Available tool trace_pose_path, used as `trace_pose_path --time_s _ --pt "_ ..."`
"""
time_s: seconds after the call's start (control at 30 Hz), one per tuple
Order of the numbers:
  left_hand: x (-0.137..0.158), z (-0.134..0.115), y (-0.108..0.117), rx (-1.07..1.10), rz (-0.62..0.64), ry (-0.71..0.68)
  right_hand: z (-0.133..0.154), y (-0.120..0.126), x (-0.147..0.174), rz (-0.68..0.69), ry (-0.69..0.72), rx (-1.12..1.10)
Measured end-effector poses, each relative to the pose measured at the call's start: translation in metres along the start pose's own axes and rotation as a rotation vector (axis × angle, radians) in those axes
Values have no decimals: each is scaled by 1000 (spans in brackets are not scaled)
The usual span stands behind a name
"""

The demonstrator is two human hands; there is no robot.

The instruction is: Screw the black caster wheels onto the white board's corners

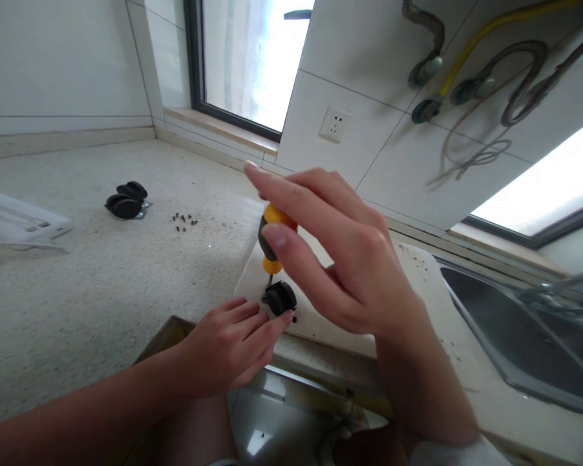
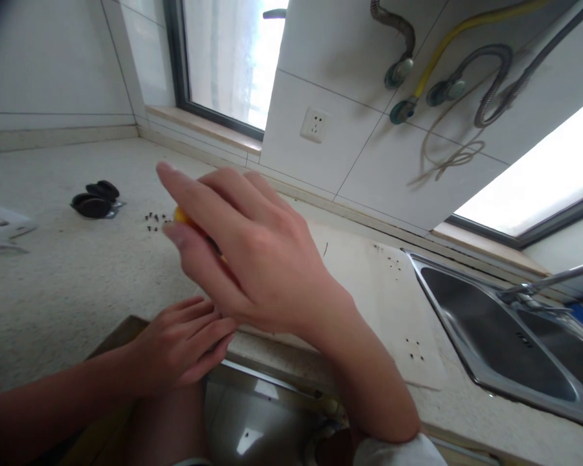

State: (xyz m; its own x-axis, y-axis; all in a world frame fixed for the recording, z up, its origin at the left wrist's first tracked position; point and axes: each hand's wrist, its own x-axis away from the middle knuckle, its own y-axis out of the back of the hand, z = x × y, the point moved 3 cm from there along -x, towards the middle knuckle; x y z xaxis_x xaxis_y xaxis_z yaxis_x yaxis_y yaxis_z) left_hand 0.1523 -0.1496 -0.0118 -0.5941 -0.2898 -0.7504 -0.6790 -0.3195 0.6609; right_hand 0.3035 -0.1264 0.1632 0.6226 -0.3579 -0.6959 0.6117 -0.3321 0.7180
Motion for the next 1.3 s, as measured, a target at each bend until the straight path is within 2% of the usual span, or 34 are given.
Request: trace_pose_path --time_s 0.07,0.1,0.23,0.3,0.4,0.43,0.53,0.57,0.6,0.73,0.77,0.8,0.9,0.93,0.97,1.07,1.13,1.27,1.3 --pt "0 -1 0 1 -7 0 2 1 1 77 -8 -80" --pt "0 -1 0 1 -7 -3 3 2 1 60 -17 -70" --pt "1 -2 -2 -5 -2 -8 5 7 2 -133 -33 149" --pt "2 -1 -3 1 -12 -3 5 6 2 -69 -20 117" --pt "1 -1 -2 2 -12 -12 1 3 1 76 -36 -45" --pt "0 -1 -2 -1 -4 -17 -1 3 1 50 -46 -42" --pt "-1 -2 -2 -18 10 -25 -4 6 0 -174 -9 121" --pt "-1 -2 -2 -25 8 -26 -4 7 0 -203 4 147" --pt "-1 -3 -1 -31 5 -26 -3 7 0 -181 4 130" --pt "-2 -3 0 -34 -8 -27 0 10 1 102 -120 -103" --pt "-2 -3 0 -31 -8 -26 0 10 1 107 -137 -103" --pt "-2 -3 0 -27 -8 -26 0 10 1 71 -139 -59" --pt "-4 -2 0 -17 -13 -21 2 7 0 -183 -56 151" --pt "-4 -2 0 -14 -17 -20 3 6 0 -214 -44 183" --pt "-4 -2 0 -12 -21 -19 4 5 -1 -184 -50 172" --pt "-4 -2 0 -8 -30 -26 4 5 -1 53 -154 -41" --pt "-4 -2 0 -7 -28 -28 2 7 1 90 -188 -111" --pt "-4 -3 0 -6 -31 -19 1 6 1 -183 -60 175" --pt "-4 -3 0 -10 -35 -19 1 5 1 -202 -39 226"
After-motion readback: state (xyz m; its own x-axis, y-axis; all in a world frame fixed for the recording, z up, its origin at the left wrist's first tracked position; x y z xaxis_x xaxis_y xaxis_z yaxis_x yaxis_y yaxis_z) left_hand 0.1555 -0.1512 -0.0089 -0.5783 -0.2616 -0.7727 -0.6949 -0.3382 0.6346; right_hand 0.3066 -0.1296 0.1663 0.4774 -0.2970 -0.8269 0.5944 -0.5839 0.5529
